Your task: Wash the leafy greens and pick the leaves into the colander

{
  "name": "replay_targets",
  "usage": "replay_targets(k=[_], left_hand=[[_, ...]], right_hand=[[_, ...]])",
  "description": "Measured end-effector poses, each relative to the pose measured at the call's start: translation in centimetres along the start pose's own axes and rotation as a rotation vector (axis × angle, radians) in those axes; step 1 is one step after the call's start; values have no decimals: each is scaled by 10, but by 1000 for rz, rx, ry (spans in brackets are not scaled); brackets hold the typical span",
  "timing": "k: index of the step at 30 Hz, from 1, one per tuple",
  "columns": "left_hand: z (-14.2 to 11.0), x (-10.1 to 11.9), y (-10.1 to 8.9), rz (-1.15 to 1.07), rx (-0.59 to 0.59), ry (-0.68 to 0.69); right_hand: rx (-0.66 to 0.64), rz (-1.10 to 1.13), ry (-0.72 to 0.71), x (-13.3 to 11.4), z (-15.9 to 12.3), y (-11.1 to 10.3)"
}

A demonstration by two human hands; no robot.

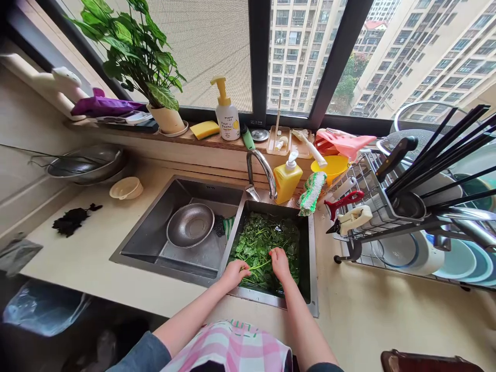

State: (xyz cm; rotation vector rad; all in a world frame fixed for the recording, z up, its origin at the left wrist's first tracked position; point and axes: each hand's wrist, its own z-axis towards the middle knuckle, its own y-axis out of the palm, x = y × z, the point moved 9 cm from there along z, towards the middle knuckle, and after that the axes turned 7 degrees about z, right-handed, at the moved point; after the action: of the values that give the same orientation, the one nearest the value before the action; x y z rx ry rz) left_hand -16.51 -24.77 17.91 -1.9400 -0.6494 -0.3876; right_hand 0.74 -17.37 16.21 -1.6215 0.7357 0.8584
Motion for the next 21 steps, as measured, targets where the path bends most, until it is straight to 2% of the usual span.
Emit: replay_targets(k=[4,6,8,10,11,14,16,18,21], left_hand=[[6,-5,2,-98,-57,-29],[8,-8,4,-130,-86,-44],[9,-7,3,-118,-86,-31],[9,-3,-1,-61,-68,14],[8,0,-2,-23,-64,38],[7,8,-2,60,-77,99],[4,10,1,61,-91,111],[2,10,6,37,-100,106],[-2,7,13,-15,-108,90]], right_hand=[[251,356,105,15,9,-46],[330,525,195,27,6,-59],[351,586,226,29,1,-64],[262,491,162,12,-4,-58],[164,396,97,-2,-8,-47],[-223,51,-114,-47,-31,4],[-412,-152,-188,-63,-51,35],[-491,-309,-217,-68,-63,52],[-501,-443,-242,-66,-69,61]])
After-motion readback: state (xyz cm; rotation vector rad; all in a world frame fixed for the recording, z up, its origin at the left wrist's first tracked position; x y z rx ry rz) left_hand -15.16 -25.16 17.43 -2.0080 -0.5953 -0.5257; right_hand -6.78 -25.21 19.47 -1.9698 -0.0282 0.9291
